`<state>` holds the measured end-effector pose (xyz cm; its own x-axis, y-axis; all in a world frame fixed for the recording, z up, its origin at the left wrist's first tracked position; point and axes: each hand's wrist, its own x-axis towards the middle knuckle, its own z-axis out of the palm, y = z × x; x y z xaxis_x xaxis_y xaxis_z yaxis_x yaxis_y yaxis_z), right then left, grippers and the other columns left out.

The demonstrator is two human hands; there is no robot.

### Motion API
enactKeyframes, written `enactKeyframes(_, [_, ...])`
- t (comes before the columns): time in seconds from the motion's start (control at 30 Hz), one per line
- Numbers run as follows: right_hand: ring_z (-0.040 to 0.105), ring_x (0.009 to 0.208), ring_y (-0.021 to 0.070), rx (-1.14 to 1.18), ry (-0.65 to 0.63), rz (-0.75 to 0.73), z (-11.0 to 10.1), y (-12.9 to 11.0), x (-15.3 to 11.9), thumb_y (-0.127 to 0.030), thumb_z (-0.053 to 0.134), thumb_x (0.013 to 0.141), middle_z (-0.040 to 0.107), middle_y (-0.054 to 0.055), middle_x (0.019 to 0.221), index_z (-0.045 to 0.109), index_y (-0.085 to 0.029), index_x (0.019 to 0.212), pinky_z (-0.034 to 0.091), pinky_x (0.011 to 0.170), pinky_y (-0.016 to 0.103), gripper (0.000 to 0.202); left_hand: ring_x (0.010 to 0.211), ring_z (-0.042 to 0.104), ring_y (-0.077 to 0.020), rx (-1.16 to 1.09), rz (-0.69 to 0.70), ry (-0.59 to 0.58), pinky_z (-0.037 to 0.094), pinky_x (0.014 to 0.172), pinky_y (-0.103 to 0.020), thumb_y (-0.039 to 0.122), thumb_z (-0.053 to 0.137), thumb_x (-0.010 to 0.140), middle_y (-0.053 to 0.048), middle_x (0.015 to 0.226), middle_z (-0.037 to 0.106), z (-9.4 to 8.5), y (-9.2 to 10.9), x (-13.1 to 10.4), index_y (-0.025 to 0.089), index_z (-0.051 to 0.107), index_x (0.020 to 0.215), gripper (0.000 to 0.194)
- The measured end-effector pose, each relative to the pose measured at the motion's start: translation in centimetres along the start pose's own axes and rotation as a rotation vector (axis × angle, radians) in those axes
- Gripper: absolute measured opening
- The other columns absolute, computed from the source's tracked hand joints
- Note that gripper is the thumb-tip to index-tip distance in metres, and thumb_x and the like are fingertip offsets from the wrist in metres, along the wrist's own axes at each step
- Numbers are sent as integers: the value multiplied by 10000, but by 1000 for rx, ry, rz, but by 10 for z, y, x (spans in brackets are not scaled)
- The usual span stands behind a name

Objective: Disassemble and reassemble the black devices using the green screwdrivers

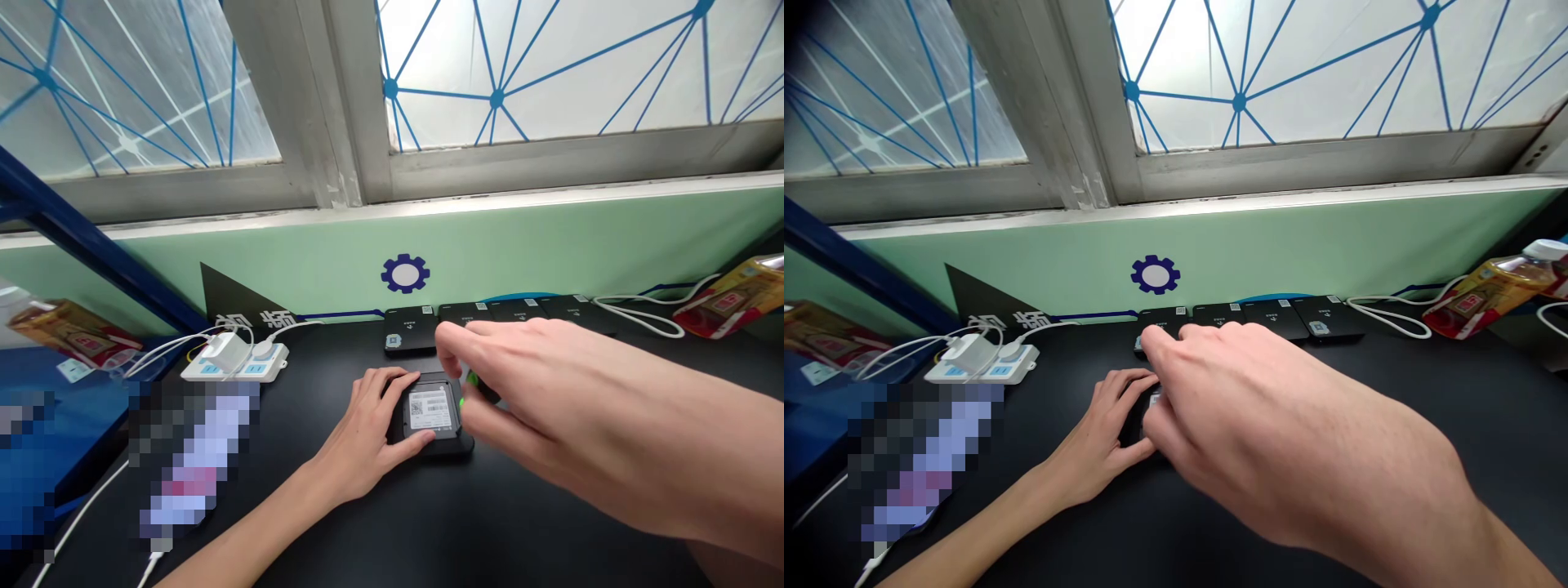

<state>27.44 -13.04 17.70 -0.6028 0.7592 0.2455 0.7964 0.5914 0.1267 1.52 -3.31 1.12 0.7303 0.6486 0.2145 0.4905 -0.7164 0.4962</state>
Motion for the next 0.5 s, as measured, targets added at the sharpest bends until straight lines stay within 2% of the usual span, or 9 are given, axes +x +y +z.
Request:
enactKeyframes(0.1, [415,627,168,7,3,25,1,1,3,-225,585,1078,580,-15,893,555,-243,991,244,583,361,94,1362,564,-383,7,-5,-8,502,1157,-586,532,735,1071,-134,1521,580,-1,1,0,325,486,1638,653])
enactKeyframes(0.27, [346,612,168,-94,20,-24,0,5,6,-171,656,988,481,-21,777,479,-235,803,212,566,346,265,1398,539,-391,-3,7,-11,473,1182,-608,532,723,1079,-139,1539,567,-1,1,1,317,480,1637,645])
enactKeyframes(0.4, [333,574,149,-65,16,18,0,5,8,-156,693,948,529,-29,804,510,-240,855,192,547,343,221,1381,549,-390,-1,1,-12,478,1170,-609,544,714,1086,-137,1528,574,-1,1,1,323,476,1635,638])
enactKeyframes(0.5, [331,546,155,-24,24,57,-4,1,13,-173,668,947,502,-40,731,489,-246,834,174,544,347,224,1387,544,-386,-6,5,-12,480,1169,-600,544,724,1081,-138,1530,569,-1,1,0,318,463,1641,658])
